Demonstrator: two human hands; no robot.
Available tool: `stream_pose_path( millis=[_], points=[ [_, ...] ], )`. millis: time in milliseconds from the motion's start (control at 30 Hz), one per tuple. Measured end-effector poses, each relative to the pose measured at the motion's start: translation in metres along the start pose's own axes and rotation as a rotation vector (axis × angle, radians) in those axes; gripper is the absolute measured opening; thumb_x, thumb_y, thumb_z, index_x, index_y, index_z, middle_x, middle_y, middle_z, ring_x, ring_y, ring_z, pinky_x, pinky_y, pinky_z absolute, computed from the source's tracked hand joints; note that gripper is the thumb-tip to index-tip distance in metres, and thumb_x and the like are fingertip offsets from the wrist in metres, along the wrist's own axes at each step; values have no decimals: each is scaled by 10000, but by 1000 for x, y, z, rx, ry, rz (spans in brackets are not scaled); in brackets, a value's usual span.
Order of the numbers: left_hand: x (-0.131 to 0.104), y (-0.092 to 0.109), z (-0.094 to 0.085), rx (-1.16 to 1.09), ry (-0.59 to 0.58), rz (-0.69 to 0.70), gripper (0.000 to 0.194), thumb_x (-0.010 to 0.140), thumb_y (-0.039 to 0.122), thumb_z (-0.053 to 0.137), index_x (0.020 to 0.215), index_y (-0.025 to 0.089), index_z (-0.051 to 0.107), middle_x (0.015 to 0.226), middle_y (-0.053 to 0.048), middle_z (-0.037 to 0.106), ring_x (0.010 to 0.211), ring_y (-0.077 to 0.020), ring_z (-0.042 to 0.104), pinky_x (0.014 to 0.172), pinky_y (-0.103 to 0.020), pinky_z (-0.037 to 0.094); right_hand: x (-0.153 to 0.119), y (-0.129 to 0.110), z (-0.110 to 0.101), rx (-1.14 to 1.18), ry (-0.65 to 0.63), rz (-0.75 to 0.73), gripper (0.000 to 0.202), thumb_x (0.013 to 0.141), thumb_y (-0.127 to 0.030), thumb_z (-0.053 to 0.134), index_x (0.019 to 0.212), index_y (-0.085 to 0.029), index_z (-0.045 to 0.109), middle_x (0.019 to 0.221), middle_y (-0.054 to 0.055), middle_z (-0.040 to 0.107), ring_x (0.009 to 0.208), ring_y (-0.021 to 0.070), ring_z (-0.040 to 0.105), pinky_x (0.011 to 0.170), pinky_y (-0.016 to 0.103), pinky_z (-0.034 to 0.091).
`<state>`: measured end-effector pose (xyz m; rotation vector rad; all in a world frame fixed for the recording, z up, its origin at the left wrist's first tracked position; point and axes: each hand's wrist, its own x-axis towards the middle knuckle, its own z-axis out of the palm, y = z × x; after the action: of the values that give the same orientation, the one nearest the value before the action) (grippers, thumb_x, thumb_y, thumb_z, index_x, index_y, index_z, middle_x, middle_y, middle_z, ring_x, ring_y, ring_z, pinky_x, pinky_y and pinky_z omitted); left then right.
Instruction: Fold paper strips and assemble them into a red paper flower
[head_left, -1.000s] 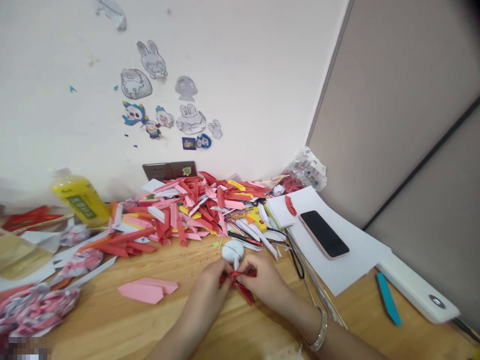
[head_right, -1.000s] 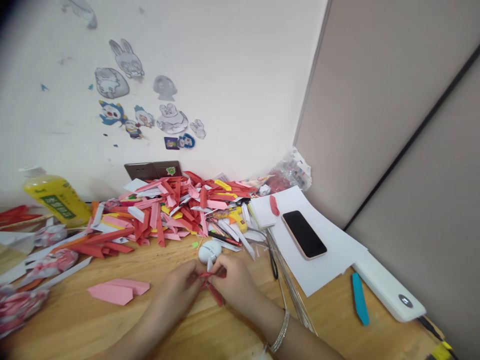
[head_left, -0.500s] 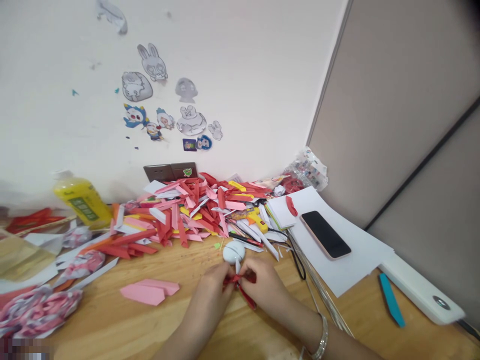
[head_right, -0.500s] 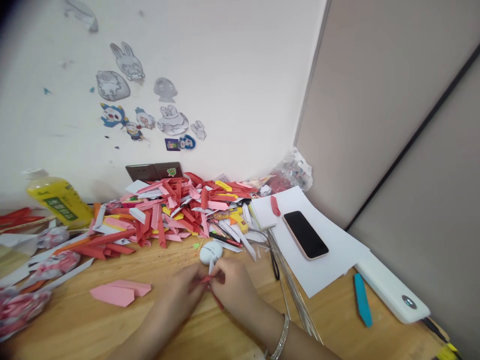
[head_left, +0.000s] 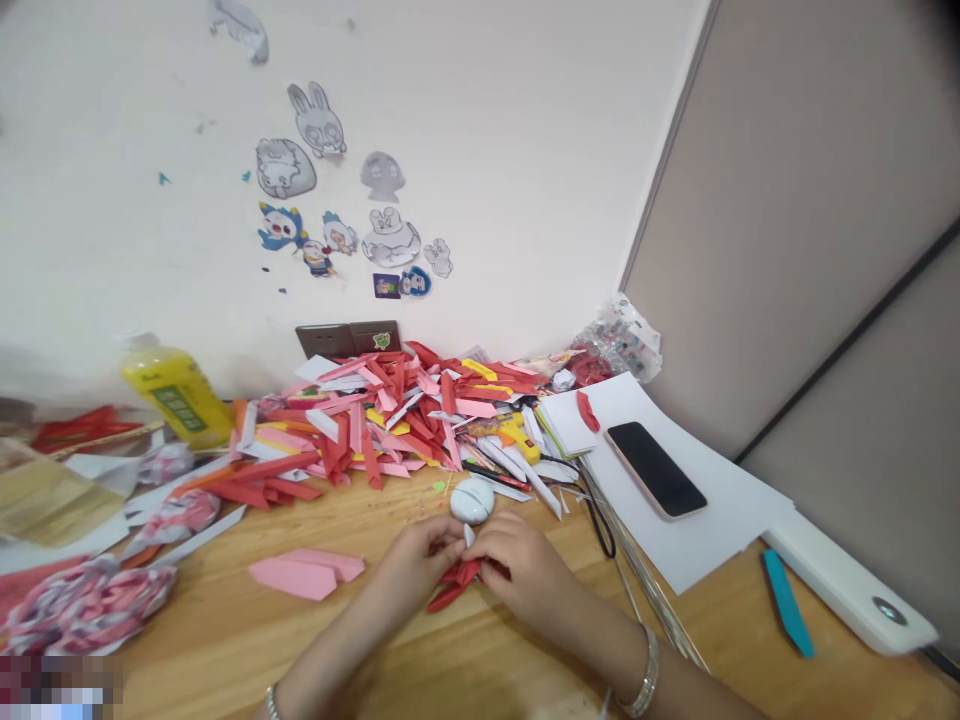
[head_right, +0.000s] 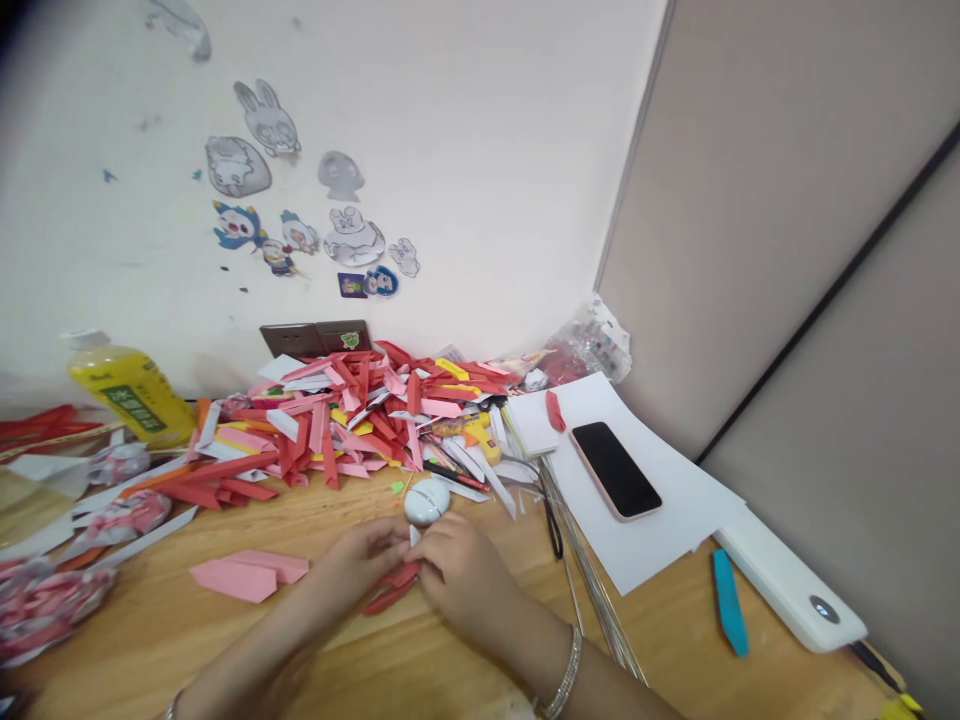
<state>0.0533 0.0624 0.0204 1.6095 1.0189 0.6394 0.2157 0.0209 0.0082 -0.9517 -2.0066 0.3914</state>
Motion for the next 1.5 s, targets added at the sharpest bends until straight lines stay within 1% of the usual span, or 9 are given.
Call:
stream_pose_path(
  millis=[200, 400, 633, 767, 1033, 1133, 1267, 1400, 1500],
  points=[
    [-1, -6, 0, -80, 36, -4, 230, 700, 397, 591, 663, 176, 538, 621, 15, 568, 620, -155, 541, 609, -266, 413, 2, -1, -5, -30, -51, -141, 210, 834, -58, 434, 838, -169, 612, 804, 64, 624, 796, 177, 511, 739, 308, 449],
    [1, -8, 1, -81, 60, -18, 255, 664, 411, 616, 633, 176, 524, 610, 23, 546, 595, -141, 516, 592, -257, 395, 1, 4, -6, -97, -98, -266, 240, 860, -73, 372, 866, -170, 591, 800, 74, 619, 793, 185, 498, 731, 327, 455],
    [0, -8, 3, -48, 97, -34, 206, 660, 371, 599, 612, 183, 530, 569, 33, 535, 562, -139, 494, 538, -242, 370, 2, -3, -5, -114, -79, -93, 262, 797, -43, 439, 979, -143, 597, 889, 101, 623, 842, 204, 511, 758, 342, 458],
    [0, -9, 5, -34, 131, -41, 180, 669, 351, 569, 609, 187, 524, 563, 35, 539, 552, -142, 500, 536, -249, 375, 0, -1, -2, -114, -109, -148, 213, 823, -54, 417, 897, -142, 598, 855, 95, 619, 823, 196, 508, 743, 328, 462],
    [1, -8, 6, -26, 172, -46, 178, 642, 348, 582, 590, 191, 514, 547, 33, 558, 555, -155, 547, 560, -265, 405, -2, 2, -5, -186, -147, -281, 233, 896, -94, 365, 956, -145, 585, 852, 102, 617, 832, 196, 513, 734, 325, 458],
    [1, -8, 7, -22, 191, -50, 184, 638, 350, 587, 584, 192, 511, 538, 36, 554, 545, -155, 548, 549, -263, 406, -1, 1, -4, -137, -124, -201, 217, 853, -68, 416, 922, -158, 601, 857, 89, 616, 827, 193, 511, 740, 322, 445],
    [0, -7, 9, -8, 215, -62, 188, 640, 361, 594, 598, 191, 526, 540, 33, 570, 546, -163, 560, 545, -267, 416, 2, -3, -3, -29, -56, 18, 231, 760, -15, 490, 830, -187, 630, 780, 39, 613, 801, 181, 519, 728, 296, 428],
    [-1, -3, 11, 21, 223, -67, 176, 636, 353, 591, 585, 195, 534, 538, 30, 585, 554, -170, 568, 542, -263, 409, 4, -7, -4, 48, -55, 216, 305, 713, 28, 518, 863, -202, 652, 830, 24, 639, 820, 173, 549, 735, 276, 419],
    [-4, 3, 13, 41, 225, -60, 167, 641, 336, 587, 567, 195, 537, 530, 32, 576, 539, -163, 546, 529, -256, 387, 3, -10, -3, 29, -63, 292, 327, 679, 48, 517, 856, -193, 647, 784, 16, 629, 787, 171, 550, 704, 265, 410]
  ],
)
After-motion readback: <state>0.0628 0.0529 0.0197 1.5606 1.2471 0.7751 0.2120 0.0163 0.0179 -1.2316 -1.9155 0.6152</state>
